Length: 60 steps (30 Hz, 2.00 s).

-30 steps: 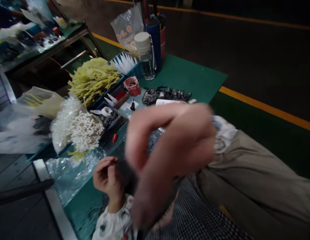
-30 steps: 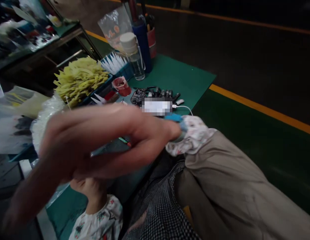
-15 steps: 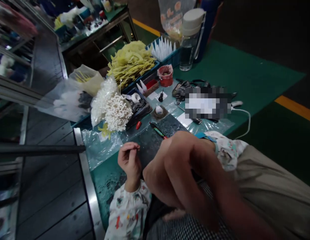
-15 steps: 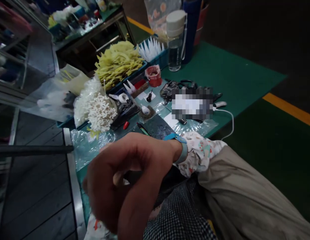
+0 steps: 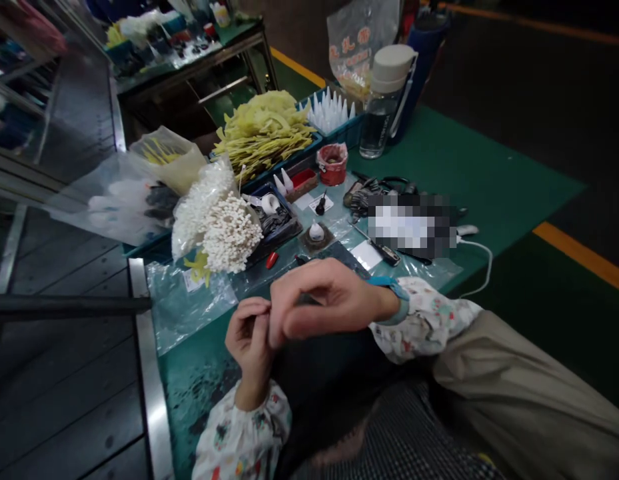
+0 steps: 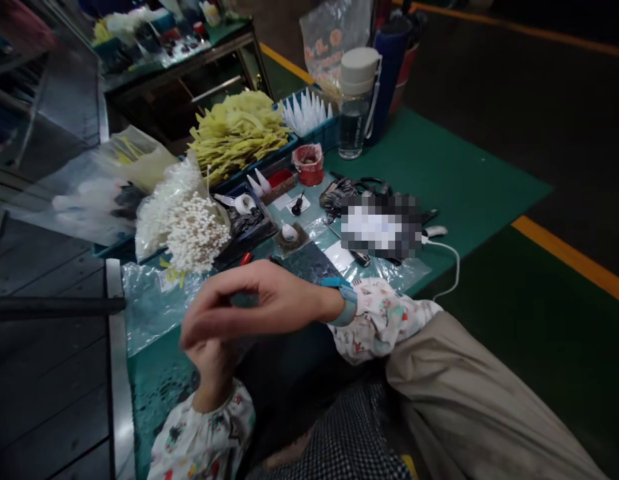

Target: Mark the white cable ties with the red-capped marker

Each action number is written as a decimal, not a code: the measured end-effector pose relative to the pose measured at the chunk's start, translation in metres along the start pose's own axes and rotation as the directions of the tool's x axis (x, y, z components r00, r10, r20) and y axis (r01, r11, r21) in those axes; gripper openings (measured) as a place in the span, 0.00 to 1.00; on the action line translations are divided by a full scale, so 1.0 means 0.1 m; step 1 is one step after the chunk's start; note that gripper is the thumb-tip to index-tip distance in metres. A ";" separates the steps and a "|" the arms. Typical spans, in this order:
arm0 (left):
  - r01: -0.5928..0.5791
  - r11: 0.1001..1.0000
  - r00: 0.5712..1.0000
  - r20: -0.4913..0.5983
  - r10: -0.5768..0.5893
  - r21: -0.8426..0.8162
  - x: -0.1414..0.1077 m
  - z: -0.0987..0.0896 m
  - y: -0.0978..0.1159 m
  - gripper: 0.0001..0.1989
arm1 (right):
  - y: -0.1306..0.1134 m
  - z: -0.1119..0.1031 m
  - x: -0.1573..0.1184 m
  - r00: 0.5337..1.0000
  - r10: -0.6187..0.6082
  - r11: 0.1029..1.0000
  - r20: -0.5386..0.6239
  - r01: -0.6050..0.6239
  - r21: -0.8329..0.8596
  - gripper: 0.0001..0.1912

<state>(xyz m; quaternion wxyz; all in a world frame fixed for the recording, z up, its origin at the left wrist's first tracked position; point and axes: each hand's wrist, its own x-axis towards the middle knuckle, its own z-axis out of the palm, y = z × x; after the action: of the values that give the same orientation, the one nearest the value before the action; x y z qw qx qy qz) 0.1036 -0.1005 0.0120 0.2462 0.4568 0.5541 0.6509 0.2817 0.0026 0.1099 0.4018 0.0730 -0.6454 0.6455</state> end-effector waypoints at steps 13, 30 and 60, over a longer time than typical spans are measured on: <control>0.054 0.988 0.887 -0.448 -0.112 -0.142 0.45 -0.33 -0.23 0.15 | 0.71 -0.32 -0.15 0.973 0.081 0.353 -0.216 -0.231 -0.907 0.16; 0.188 0.820 0.980 -0.043 -0.197 0.541 1.04 -0.89 -0.43 0.09 | 0.56 -0.39 -0.13 0.612 0.701 -0.249 -0.367 -0.272 -0.929 0.16; -0.026 0.999 0.972 -0.233 0.033 0.034 1.24 -0.27 -0.63 0.09 | 0.80 -0.23 -0.16 0.921 0.116 0.979 -0.373 -0.169 -0.112 0.19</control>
<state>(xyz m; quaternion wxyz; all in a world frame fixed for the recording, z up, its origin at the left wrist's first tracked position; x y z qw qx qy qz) 0.0117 0.0053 -0.0070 0.1628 0.3892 0.5822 0.6951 0.2530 0.0284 0.0351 0.4703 -0.1241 -0.6078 0.6277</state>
